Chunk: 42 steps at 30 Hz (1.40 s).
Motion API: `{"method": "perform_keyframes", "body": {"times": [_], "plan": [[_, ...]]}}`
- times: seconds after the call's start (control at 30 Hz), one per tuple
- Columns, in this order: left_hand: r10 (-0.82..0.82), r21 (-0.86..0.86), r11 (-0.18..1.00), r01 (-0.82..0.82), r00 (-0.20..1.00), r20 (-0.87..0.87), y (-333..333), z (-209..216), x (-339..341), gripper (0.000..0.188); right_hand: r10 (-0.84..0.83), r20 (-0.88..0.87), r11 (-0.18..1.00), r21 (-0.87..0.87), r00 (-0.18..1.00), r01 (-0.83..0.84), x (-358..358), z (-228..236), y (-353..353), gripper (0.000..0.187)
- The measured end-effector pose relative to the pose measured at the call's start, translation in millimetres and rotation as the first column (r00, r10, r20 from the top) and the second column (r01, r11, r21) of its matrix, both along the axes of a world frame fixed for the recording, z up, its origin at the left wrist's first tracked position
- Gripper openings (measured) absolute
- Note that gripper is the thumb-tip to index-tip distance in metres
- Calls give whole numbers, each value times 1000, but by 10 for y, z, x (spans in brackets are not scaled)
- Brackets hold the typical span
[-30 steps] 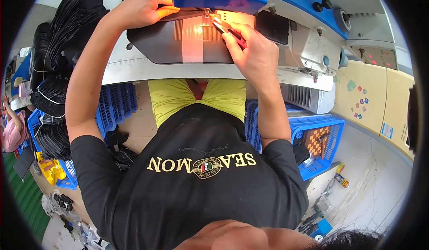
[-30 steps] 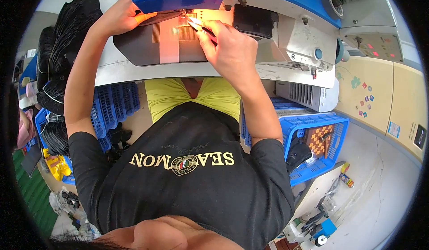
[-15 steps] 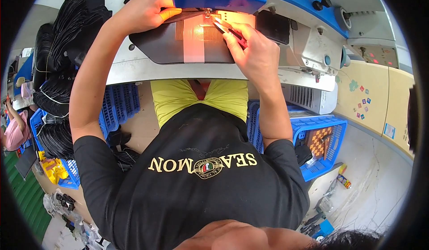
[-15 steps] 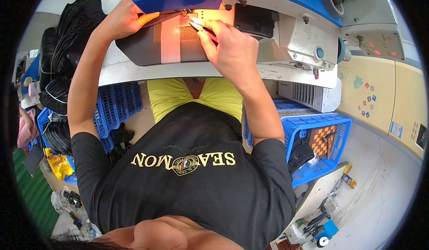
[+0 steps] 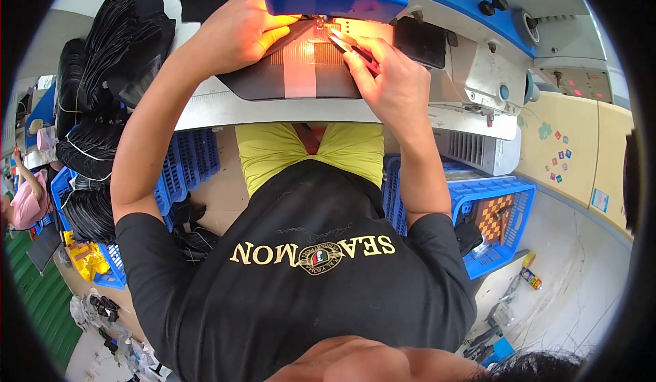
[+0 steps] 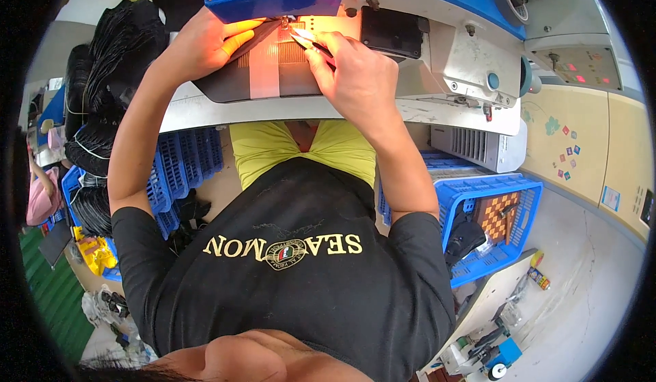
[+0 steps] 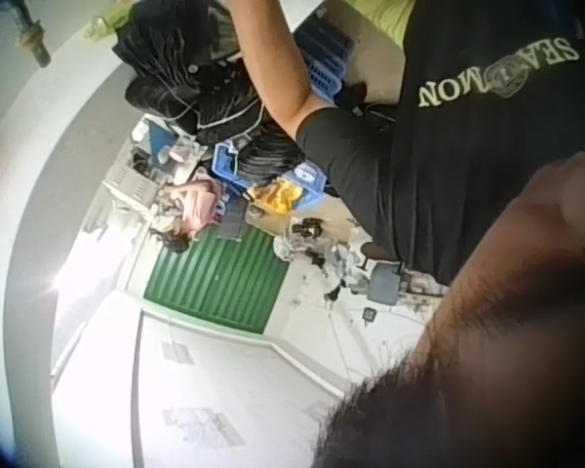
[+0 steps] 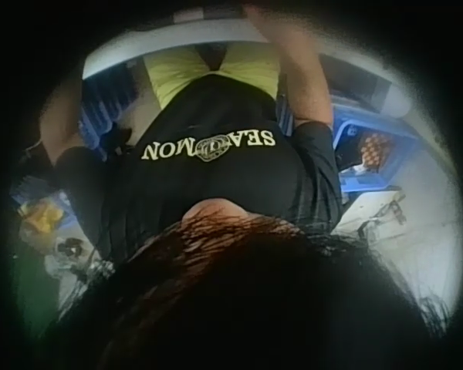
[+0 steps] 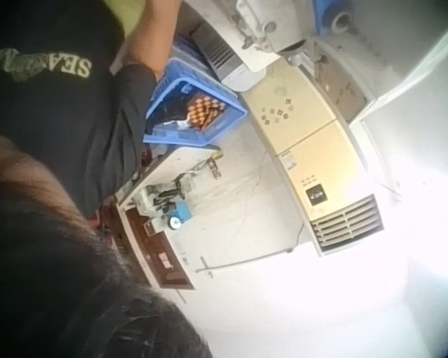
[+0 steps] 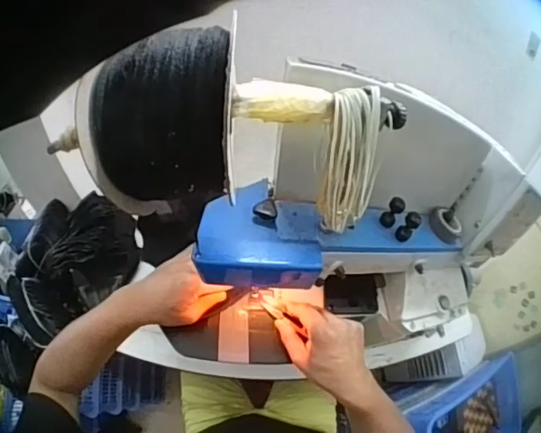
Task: Sewing together components of shoe uppers using an industrial sewing machine.
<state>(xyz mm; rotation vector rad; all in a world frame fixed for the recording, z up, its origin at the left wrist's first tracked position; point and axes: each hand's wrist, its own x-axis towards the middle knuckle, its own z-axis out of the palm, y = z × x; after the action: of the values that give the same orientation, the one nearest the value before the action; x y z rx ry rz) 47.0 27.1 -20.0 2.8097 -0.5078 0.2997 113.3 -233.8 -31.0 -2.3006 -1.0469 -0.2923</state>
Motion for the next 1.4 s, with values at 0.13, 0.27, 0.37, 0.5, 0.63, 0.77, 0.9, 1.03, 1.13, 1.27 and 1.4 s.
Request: {"method": "perform_keyframes", "body": {"times": [0.13, 0.27, 0.37, 0.5, 0.63, 0.77, 0.9, 1.03, 1.13, 1.27, 1.4], "plan": [[-52, -64, 996, 62, 988, 146, -167, 76, -43, 27, 6, 39, 998, 55, 999, -8, 10, -47, 8, 18], [-13, -40, 999, 17, 993, 120, -254, 102, -128, 30, 22, 9, 1000, 20, 1000, -22, -34, 20, 24, 21], [75, -32, 997, -73, 994, 73, -321, 46, -183, 31, 38, -12, 999, -4, 999, -38, -65, 28, 36, 24], [155, -6, 988, -155, 987, 40, -439, 43, -221, 37, 66, 15, 997, 44, 998, -66, -80, -7, 32, 24], [210, -35, 977, -211, 977, -31, -548, 14, -213, 40, 56, -36, 998, 30, 998, -55, -136, 54, 22, 24], [215, -47, 974, -221, 971, -104, -574, 79, -219, 32, 45, -60, 998, -34, 997, -47, -144, 61, -10, 24], [149, -55, 987, -150, 988, -30, -475, 40, -251, 32, 69, 34, 998, 9, 997, -69, -118, 13, -1, 20], [112, -58, 992, -115, 992, -61, -423, 99, -252, 33, 74, 44, 996, -51, 996, -72, -108, 36, 14, 19], [68, 115, 991, -64, 997, -38, -380, 182, -255, 39, 80, 33, 994, -76, 996, -77, -104, 49, 29, 18], [84, 454, 888, -71, 996, -7, -363, 255, -298, 51, 76, 50, 994, -85, 996, -71, -94, 51, 36, 17], [78, 475, 876, -88, 996, 42, -332, 282, -284, 47, 72, 39, 995, -78, 997, -69, -79, 44, 40, 17]]}}
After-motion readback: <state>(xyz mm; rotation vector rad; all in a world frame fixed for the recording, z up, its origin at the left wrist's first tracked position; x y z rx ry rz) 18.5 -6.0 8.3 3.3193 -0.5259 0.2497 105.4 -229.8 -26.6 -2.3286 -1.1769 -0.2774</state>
